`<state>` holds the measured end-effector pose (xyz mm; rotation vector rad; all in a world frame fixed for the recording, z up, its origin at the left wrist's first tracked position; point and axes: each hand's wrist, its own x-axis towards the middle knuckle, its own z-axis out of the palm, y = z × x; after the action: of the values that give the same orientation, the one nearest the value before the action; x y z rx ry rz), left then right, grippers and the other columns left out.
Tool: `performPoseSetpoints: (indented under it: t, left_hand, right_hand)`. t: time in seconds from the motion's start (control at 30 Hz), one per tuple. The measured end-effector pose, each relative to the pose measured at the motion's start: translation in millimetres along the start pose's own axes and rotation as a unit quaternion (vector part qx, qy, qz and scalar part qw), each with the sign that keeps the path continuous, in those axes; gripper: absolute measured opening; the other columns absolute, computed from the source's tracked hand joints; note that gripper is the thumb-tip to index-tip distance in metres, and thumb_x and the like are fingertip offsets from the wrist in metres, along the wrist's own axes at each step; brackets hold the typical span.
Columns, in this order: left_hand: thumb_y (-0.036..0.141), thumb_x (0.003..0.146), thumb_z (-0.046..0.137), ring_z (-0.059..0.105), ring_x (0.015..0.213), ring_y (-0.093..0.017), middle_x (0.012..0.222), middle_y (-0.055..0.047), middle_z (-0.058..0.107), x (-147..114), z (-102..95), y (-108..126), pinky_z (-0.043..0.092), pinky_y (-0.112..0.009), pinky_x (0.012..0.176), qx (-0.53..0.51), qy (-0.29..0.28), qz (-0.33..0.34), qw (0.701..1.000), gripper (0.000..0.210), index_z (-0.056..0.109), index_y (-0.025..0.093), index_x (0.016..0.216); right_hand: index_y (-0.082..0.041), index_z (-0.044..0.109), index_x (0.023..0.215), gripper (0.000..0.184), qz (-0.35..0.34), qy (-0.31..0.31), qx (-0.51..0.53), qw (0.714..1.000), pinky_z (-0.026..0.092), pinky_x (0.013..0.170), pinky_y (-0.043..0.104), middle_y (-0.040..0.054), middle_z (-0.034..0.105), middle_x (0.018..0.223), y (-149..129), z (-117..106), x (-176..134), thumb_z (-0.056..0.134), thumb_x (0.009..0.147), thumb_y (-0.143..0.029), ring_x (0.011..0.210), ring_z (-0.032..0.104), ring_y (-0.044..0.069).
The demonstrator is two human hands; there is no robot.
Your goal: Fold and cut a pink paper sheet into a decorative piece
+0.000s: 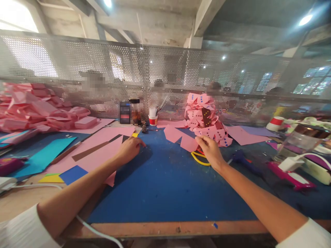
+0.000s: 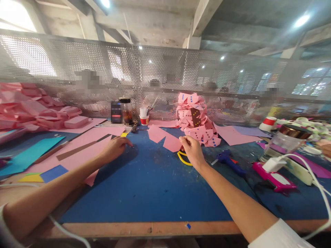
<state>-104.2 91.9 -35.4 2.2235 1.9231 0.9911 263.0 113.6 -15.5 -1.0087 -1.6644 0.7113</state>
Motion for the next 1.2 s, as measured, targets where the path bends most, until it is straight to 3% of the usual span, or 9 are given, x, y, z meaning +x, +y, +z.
performPoseSetpoints:
  t: [0.27, 0.5, 0.63, 0.77, 0.93, 1.2]
  left_hand:
    - [0.033, 0.078, 0.053, 0.068, 0.098, -0.025, 0.094, -0.003, 0.077, 5.7, -4.2, 1.6, 0.049, -0.038, 0.095, -0.02, 0.053, -0.022, 0.998, 0.022, 0.072, 0.025, 0.086]
    - [0.042, 0.076, 0.061, 0.068, 0.085, -0.025, 0.087, -0.002, 0.075, 3.5, -2.9, 7.6, 0.049, -0.035, 0.084, -0.022, 0.055, -0.052, 0.997, 0.019, 0.07, 0.025, 0.08]
    - [0.053, 0.081, 0.059, 0.066, 0.084, -0.026, 0.086, -0.003, 0.075, 2.3, -4.4, 11.7, 0.047, -0.034, 0.079, -0.011, 0.059, -0.054, 0.997, 0.029, 0.068, 0.025, 0.077]
    - [0.051, 0.083, 0.056, 0.068, 0.088, -0.027, 0.091, -0.004, 0.076, 2.4, -6.8, 14.3, 0.046, -0.033, 0.079, -0.004, 0.061, -0.046, 0.997, 0.028, 0.067, 0.025, 0.079]
    - [0.044, 0.083, 0.053, 0.068, 0.091, -0.028, 0.092, -0.003, 0.077, 2.8, -6.2, 15.8, 0.046, -0.033, 0.079, -0.007, 0.049, -0.035, 0.998, 0.024, 0.069, 0.027, 0.082]
    - [0.057, 0.085, 0.051, 0.064, 0.079, -0.028, 0.084, -0.006, 0.073, 1.9, -2.5, 13.8, 0.042, -0.035, 0.073, 0.008, 0.039, -0.03, 0.999, 0.037, 0.067, 0.025, 0.074]
  right_hand:
    - [-0.019, 0.065, 0.085, 0.037, -0.002, 0.005, -0.009, 1.0, 0.045, 0.062, 0.028, -0.0006, 0.058, 0.064, 3.9, -2.4, 2.3, 0.058, 0.09, -0.054, 0.064, 0.057, 0.018]
    - [-0.018, 0.065, 0.082, 0.038, 0.017, 0.021, -0.01, 1.0, 0.047, 0.063, 0.028, 0.0001, 0.061, 0.069, 5.8, -2.8, 10.0, 0.059, 0.087, -0.055, 0.065, 0.058, 0.017]
    - [-0.018, 0.067, 0.083, 0.039, 0.006, 0.02, -0.035, 0.999, 0.048, 0.062, 0.028, 0.001, 0.063, 0.069, 5.7, -8.3, 21.4, 0.058, 0.086, -0.055, 0.065, 0.058, 0.017]
    - [-0.019, 0.068, 0.085, 0.037, -0.006, 0.021, -0.058, 0.998, 0.048, 0.062, 0.029, 0.0009, 0.063, 0.068, 2.0, -11.6, 38.1, 0.058, 0.085, -0.055, 0.062, 0.059, 0.017]
    - [-0.019, 0.065, 0.077, 0.034, -0.019, -0.002, -0.091, 0.996, 0.045, 0.061, 0.03, 0.0015, 0.062, 0.064, 4.1, 3.2, 68.3, 0.057, 0.086, -0.051, 0.059, 0.06, 0.018]
    - [-0.02, 0.06, 0.067, 0.034, -0.02, -0.034, -0.141, 0.989, 0.043, 0.065, 0.029, -0.0017, 0.06, 0.056, 26.3, 34.8, 110.0, 0.06, 0.087, -0.048, 0.059, 0.061, 0.017]
